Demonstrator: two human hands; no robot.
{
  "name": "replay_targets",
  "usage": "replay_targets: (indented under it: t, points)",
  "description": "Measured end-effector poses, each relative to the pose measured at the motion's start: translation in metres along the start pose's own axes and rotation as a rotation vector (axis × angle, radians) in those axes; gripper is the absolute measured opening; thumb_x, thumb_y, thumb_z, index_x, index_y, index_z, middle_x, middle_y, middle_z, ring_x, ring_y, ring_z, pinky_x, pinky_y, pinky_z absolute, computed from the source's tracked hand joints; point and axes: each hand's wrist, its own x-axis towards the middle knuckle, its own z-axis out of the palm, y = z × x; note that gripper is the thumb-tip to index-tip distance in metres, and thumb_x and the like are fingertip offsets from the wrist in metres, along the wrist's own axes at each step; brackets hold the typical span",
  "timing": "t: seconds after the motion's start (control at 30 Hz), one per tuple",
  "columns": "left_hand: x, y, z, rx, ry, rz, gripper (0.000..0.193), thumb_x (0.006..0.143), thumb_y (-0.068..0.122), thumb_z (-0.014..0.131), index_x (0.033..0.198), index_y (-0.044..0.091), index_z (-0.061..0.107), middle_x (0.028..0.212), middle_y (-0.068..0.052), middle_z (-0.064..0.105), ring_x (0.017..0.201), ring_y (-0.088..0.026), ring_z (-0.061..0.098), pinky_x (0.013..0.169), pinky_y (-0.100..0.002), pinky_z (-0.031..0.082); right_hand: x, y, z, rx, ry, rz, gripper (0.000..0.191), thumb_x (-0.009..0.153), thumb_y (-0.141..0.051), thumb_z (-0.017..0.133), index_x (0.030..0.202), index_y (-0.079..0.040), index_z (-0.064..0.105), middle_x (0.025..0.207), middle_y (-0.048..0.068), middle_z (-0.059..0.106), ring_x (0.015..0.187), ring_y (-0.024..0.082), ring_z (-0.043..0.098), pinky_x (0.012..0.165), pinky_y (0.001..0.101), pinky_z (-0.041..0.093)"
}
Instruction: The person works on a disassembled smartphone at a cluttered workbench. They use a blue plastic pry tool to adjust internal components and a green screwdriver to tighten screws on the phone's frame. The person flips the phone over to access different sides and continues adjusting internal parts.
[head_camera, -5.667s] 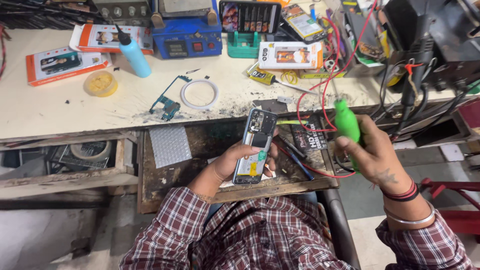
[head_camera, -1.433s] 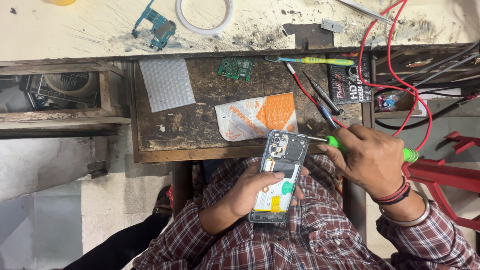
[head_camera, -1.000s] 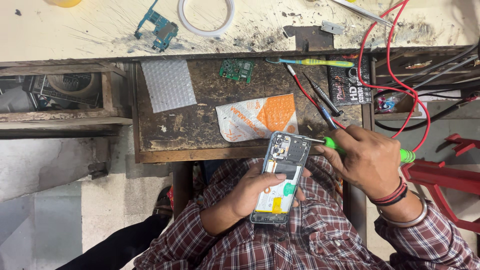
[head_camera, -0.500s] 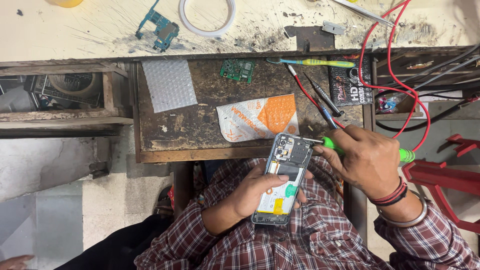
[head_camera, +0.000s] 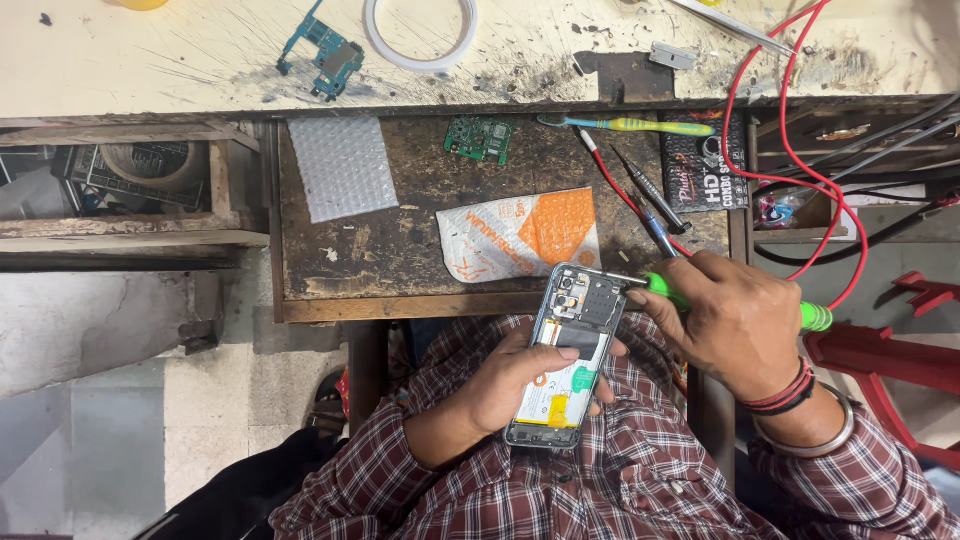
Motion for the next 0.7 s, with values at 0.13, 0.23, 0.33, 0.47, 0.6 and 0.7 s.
replay_targets:
  t: [0.13, 0.23, 0.33, 0.47, 0.6, 0.7]
  points:
    - [-0.0002, 0.0006, 0.0001, 0.004, 0.007, -0.008, 0.05, 0.102, 0.013, 0.051, 0.148, -0.006, 0.047, 0.133, -0.024, 0.064, 0.1, -0.03, 0.072, 0.08, -0.041, 0.062, 0.0001, -0.0008, -0.0005, 0.01, 0.01, -0.006, 0.036, 0.086, -0.05, 0.077, 0.09, -0.015, 0.074, 0.074, 0.005, 0.063, 0.062, 0.027, 0.064, 0.051, 0.0407, 0.045]
    - [0.0001, 0.0007, 0.0008, 0.012, 0.0, -0.019, 0.049, 0.103, 0.014, 0.051, 0.147, -0.007, 0.048, 0.133, -0.024, 0.064, 0.1, -0.03, 0.072, 0.08, -0.041, 0.062, 0.0007, -0.0008, -0.0019, 0.024, 0.018, -0.028, 0.036, 0.085, -0.05, 0.077, 0.091, -0.014, 0.074, 0.074, 0.005, 0.063, 0.061, 0.027, 0.064, 0.051, 0.0404, 0.045]
    - [0.0005, 0.001, 0.001, 0.012, 0.007, -0.028, 0.049, 0.102, 0.015, 0.051, 0.147, -0.006, 0.048, 0.132, -0.023, 0.065, 0.099, -0.03, 0.072, 0.08, -0.041, 0.062, 0.0019, -0.0006, -0.0036, 0.041, 0.032, -0.058, 0.038, 0.084, -0.05, 0.077, 0.09, -0.013, 0.074, 0.076, 0.005, 0.065, 0.06, 0.027, 0.063, 0.052, 0.0399, 0.046]
    - [0.0, 0.0006, 0.001, 0.013, 0.008, -0.03, 0.049, 0.103, 0.015, 0.051, 0.147, -0.006, 0.048, 0.133, -0.023, 0.065, 0.1, -0.03, 0.072, 0.08, -0.041, 0.062, 0.003, 0.0, -0.006, 0.013, 0.017, -0.042, 0.037, 0.084, -0.049, 0.078, 0.089, -0.013, 0.075, 0.074, 0.005, 0.064, 0.059, 0.027, 0.063, 0.052, 0.0398, 0.046]
    - [0.0003, 0.0012, 0.0003, 0.022, 0.012, -0.035, 0.049, 0.103, 0.014, 0.051, 0.147, -0.006, 0.048, 0.133, -0.024, 0.065, 0.1, -0.03, 0.072, 0.08, -0.041, 0.062, 0.0035, -0.0008, -0.0075, 0.014, 0.006, -0.023, 0.036, 0.084, -0.049, 0.078, 0.089, -0.014, 0.076, 0.072, 0.005, 0.063, 0.058, 0.027, 0.062, 0.052, 0.0399, 0.046]
    - [0.0004, 0.0012, 0.0009, 0.019, 0.011, -0.035, 0.049, 0.102, 0.014, 0.051, 0.147, -0.006, 0.048, 0.133, -0.023, 0.064, 0.1, -0.03, 0.072, 0.08, -0.041, 0.062, 0.004, -0.0016, -0.0081, 0.018, 0.032, -0.071, 0.038, 0.084, -0.05, 0.078, 0.088, -0.012, 0.074, 0.076, 0.005, 0.064, 0.059, 0.027, 0.062, 0.052, 0.0395, 0.046]
